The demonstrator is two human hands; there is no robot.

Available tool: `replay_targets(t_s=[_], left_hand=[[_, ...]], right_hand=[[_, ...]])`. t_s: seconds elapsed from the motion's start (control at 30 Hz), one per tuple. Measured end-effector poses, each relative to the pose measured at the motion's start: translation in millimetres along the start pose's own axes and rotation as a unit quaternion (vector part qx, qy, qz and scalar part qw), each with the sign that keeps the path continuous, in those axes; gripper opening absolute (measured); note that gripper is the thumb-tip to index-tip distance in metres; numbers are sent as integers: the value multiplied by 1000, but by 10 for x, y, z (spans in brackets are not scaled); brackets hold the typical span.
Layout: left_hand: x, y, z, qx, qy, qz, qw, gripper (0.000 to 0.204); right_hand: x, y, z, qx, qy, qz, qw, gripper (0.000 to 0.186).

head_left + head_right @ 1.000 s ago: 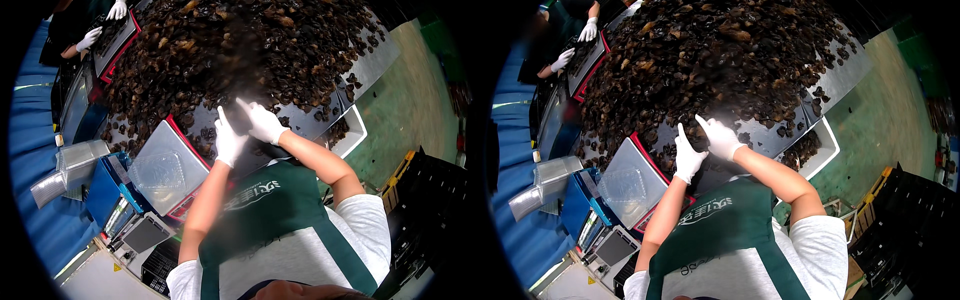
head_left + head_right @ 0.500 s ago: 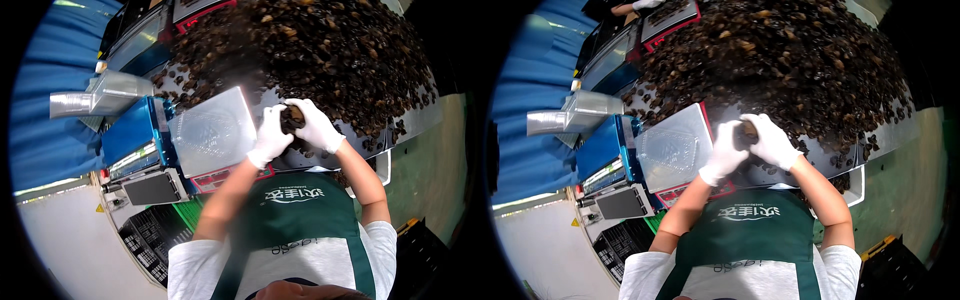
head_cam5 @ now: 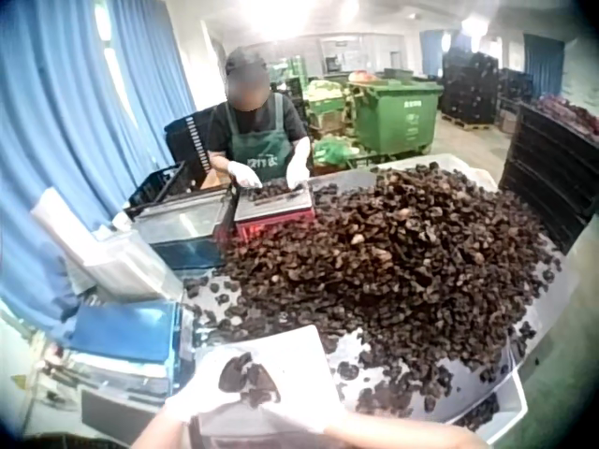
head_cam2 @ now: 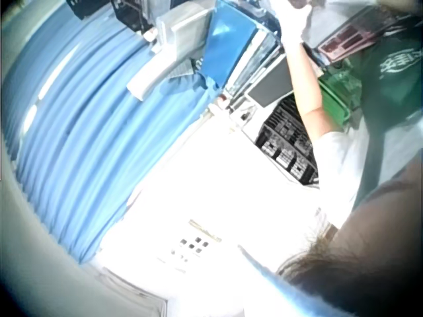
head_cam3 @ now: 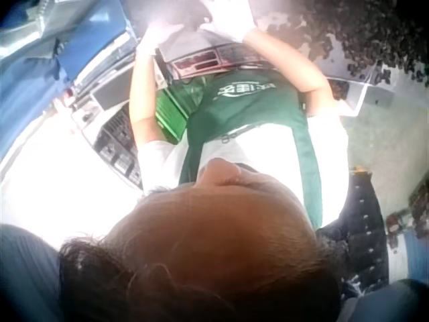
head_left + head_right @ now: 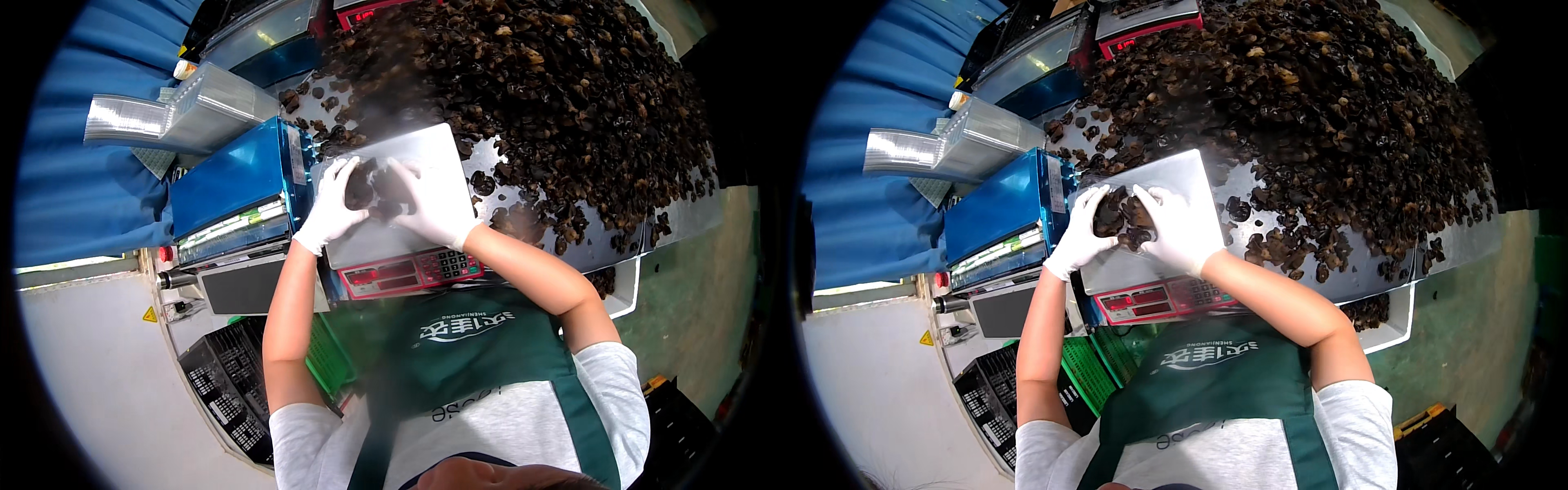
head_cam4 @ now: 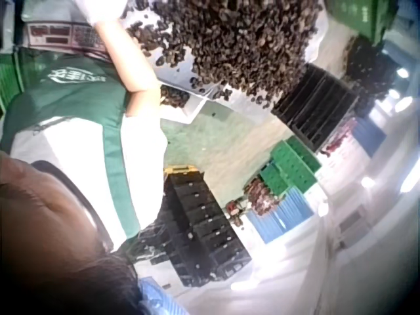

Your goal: The person scoops dried black fungus from a large pile onto a digital scale to weigh it. They then transfer the weighed fungus into a plastic container, place it on a vacuum sealing machine, and seal the package. Finally, the sealed container is placed into a black crate.

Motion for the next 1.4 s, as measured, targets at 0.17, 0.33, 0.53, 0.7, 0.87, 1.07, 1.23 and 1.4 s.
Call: replay_targets(t_s=[0.17, 0.33, 0.53, 0.7, 0.87, 1.07, 1.23, 1.4], left_hand=[[-110, -236, 150, 79, -17, -50, 995, 80], [-276, -323, -11, 87, 90, -80, 989, 60], [-34, -254, -221, 148, 119, 3, 982, 64], [221, -143, -246, 320, 58, 3, 946, 62], [305, 90, -229, 29, 199, -79, 976, 37], [113, -148, -310, 130, 183, -20, 974, 11], [123, -155, -224, 164, 180, 7, 970, 10], [252, 137, -138, 236, 257, 34, 937, 9]], right_hand=[[-10, -91, -16, 74, 24, -19, 997, 83], [-67, -111, -222, 142, 8, 17, 990, 77], [-9, 164, -32, 51, 37, 47, 997, 69], [334, 380, 177, -33, 190, 8, 981, 57], [838, 506, 271, -9, 283, -76, 956, 46], [1292, 475, 297, -79, 316, -143, 935, 44], [1606, 539, 434, -14, 321, -165, 932, 43], [2009, 642, 713, -20, 368, -197, 909, 41]])
Point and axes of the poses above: each hand's wrist, its own x-axis away from the middle knuckle, its own z-axis out of the back of the hand, y = z × x, the point moved 2 cm from there along -x, towards the middle knuckle, and after that the axes turned 15 degrees about z, right-handed, at the moved point
